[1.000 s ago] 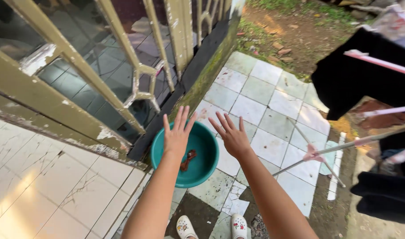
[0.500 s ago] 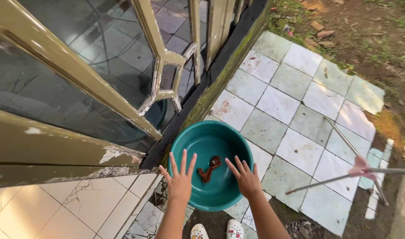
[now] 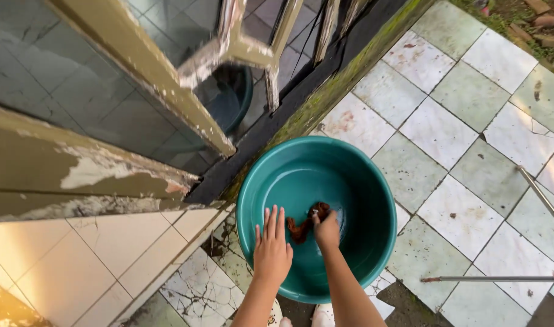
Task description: Hanging wet clothes on a circular laundry rack.
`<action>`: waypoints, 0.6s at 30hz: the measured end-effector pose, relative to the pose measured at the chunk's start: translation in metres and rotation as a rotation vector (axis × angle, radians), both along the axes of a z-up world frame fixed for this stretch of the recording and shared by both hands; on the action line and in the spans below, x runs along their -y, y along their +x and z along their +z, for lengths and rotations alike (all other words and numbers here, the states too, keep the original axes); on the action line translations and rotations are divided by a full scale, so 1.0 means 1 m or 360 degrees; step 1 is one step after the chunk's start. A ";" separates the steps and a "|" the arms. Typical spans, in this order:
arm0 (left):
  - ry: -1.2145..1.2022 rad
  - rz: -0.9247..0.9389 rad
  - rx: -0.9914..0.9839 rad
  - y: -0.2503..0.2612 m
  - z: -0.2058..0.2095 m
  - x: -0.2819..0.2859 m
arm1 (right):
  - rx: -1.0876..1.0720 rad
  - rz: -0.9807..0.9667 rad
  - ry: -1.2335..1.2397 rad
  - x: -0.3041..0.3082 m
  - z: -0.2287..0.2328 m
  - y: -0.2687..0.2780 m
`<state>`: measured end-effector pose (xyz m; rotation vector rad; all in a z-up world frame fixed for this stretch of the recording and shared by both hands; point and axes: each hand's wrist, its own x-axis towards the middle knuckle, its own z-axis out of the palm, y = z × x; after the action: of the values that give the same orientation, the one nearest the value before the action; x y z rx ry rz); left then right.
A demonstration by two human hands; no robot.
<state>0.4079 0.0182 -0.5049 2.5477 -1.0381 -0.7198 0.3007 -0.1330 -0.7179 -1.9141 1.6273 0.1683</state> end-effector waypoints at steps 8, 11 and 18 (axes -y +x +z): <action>-0.0567 0.1061 -0.0942 -0.002 -0.083 0.009 | 0.1700 -0.0299 0.0941 -0.018 0.093 0.018; -0.0940 0.1231 -0.1452 0.010 -0.008 0.028 | 0.1787 0.0088 0.0686 -0.030 0.231 0.014; -0.0935 0.0684 -0.0631 -0.002 0.218 0.056 | 0.1988 -0.0274 0.0807 -0.003 0.379 0.002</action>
<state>0.4059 -0.0383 -0.2868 1.9157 -0.4535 -0.6397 0.3026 -0.1296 -0.3385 -1.0390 0.7464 -0.5397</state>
